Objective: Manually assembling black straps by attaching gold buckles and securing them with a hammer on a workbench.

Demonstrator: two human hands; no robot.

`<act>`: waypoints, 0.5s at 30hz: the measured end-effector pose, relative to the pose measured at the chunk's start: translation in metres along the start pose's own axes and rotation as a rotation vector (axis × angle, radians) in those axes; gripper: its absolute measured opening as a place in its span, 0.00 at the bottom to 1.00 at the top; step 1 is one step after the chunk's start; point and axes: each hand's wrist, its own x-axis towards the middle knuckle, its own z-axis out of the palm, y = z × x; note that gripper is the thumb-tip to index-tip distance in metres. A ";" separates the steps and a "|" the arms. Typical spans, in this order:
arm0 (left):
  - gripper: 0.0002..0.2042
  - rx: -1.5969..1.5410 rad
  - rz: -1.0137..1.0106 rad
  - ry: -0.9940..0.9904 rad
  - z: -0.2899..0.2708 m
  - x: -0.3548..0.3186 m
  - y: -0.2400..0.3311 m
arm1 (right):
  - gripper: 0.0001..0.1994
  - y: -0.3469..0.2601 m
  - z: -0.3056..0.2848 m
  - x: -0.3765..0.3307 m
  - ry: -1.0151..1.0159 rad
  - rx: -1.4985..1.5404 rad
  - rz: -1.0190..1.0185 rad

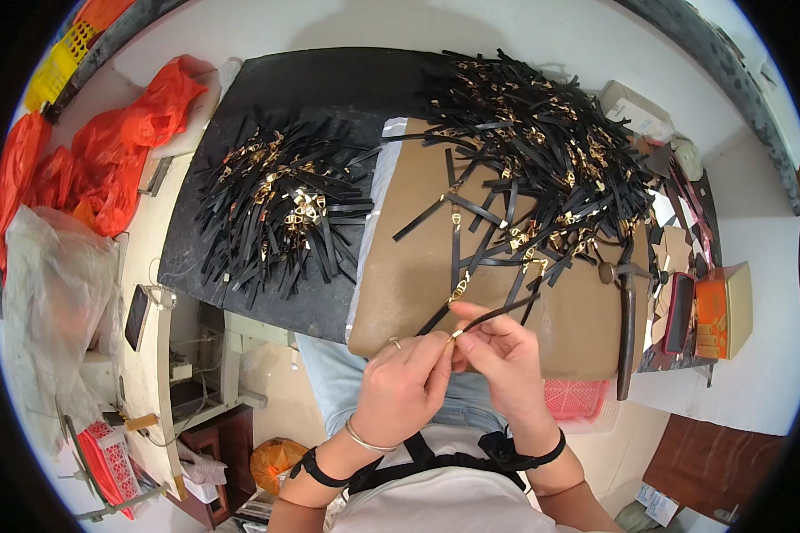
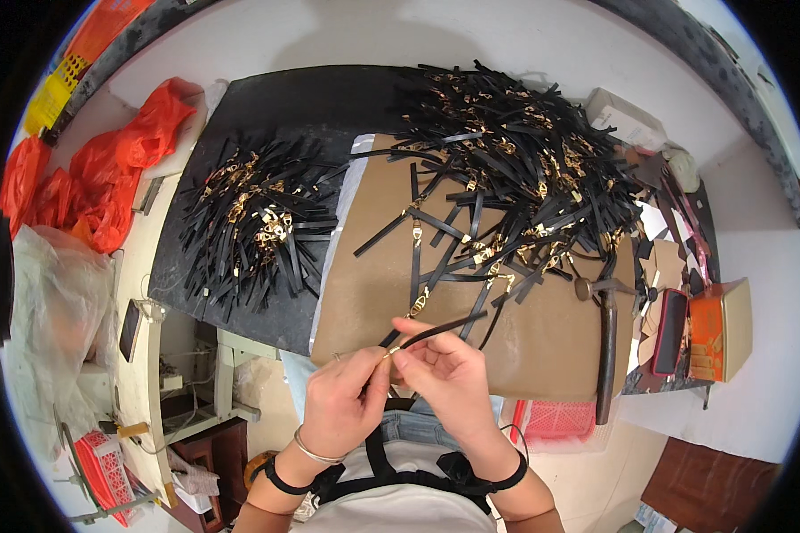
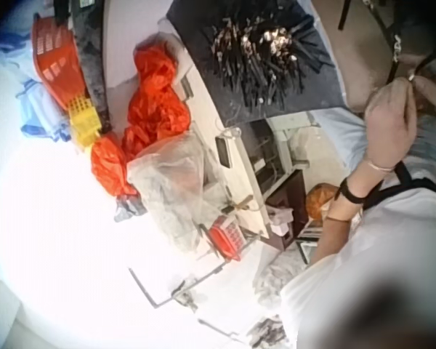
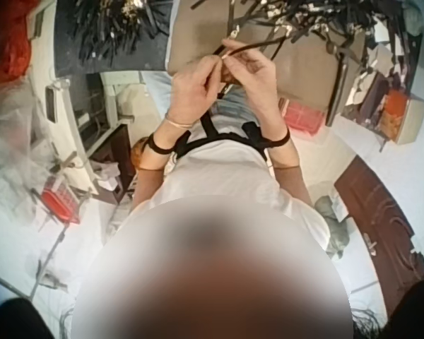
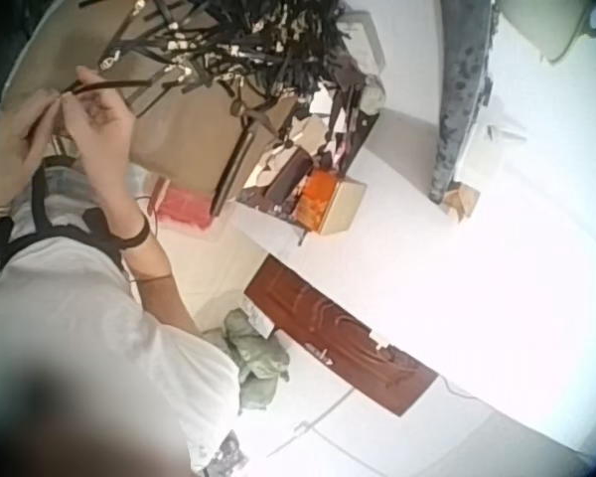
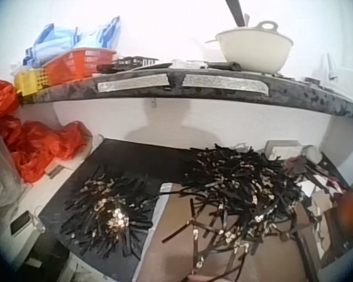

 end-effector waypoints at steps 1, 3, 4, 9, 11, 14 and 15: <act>0.04 0.063 0.042 0.018 -0.001 0.000 -0.001 | 0.12 0.000 0.000 0.000 -0.049 -0.021 0.051; 0.03 0.109 0.052 0.015 -0.004 -0.001 0.000 | 0.12 0.000 -0.001 0.001 -0.054 -0.035 0.071; 0.03 0.155 0.061 0.016 -0.005 -0.002 0.000 | 0.12 0.003 -0.003 0.002 -0.092 -0.050 0.052; 0.03 0.148 0.024 0.010 -0.005 -0.006 0.001 | 0.10 0.003 0.000 0.006 -0.143 -0.065 0.048; 0.03 0.127 -0.003 0.014 -0.006 -0.008 0.000 | 0.11 -0.001 0.002 0.007 -0.176 -0.022 0.056; 0.02 -0.069 -0.131 0.053 -0.008 -0.007 -0.002 | 0.11 0.009 -0.015 0.006 -0.205 0.059 0.153; 0.02 -0.080 -0.182 0.077 -0.011 -0.006 -0.004 | 0.11 0.005 -0.014 0.006 -0.206 0.059 0.154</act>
